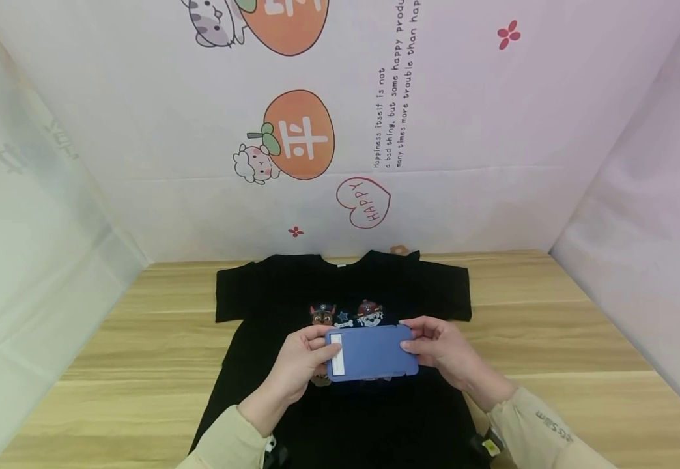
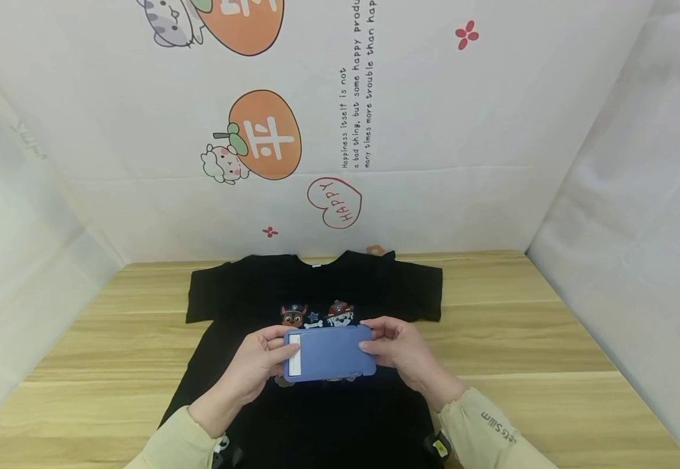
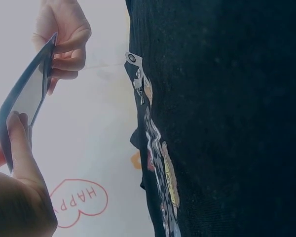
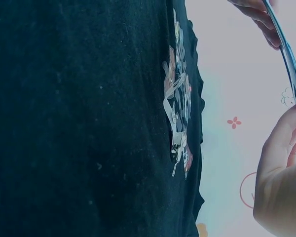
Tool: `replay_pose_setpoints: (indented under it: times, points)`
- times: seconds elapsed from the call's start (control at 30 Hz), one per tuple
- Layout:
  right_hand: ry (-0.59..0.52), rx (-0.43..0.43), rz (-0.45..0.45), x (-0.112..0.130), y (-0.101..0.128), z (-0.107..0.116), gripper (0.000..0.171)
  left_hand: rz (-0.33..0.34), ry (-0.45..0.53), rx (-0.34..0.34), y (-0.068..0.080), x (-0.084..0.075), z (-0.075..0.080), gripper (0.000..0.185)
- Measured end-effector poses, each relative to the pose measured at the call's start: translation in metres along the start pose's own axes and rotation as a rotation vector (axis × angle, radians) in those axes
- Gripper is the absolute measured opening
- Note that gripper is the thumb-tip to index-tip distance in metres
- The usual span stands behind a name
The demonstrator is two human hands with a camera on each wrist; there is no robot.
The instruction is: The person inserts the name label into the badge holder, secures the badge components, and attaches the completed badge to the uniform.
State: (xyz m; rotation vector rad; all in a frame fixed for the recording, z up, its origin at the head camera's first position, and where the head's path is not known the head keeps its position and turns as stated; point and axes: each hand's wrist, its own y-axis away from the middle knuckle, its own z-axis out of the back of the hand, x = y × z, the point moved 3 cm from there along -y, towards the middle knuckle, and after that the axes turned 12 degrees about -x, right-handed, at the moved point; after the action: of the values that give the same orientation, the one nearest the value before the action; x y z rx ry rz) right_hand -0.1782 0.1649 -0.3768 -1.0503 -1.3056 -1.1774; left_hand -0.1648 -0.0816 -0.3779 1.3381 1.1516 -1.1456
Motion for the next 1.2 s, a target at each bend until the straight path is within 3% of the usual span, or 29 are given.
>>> replay_pose_setpoints:
  times: [0.73,1.2]
  points:
    - [-0.024,-0.002,-0.016,-0.0008,0.0003,-0.0015,0.028,0.01,0.0,-0.001,0.0022,-0.0025,-0.0029,0.035]
    - [0.008,-0.004,-0.037,-0.0007,-0.0004,-0.0021,0.037,0.018,0.003,0.015,0.0018,-0.0013,-0.0063,0.034]
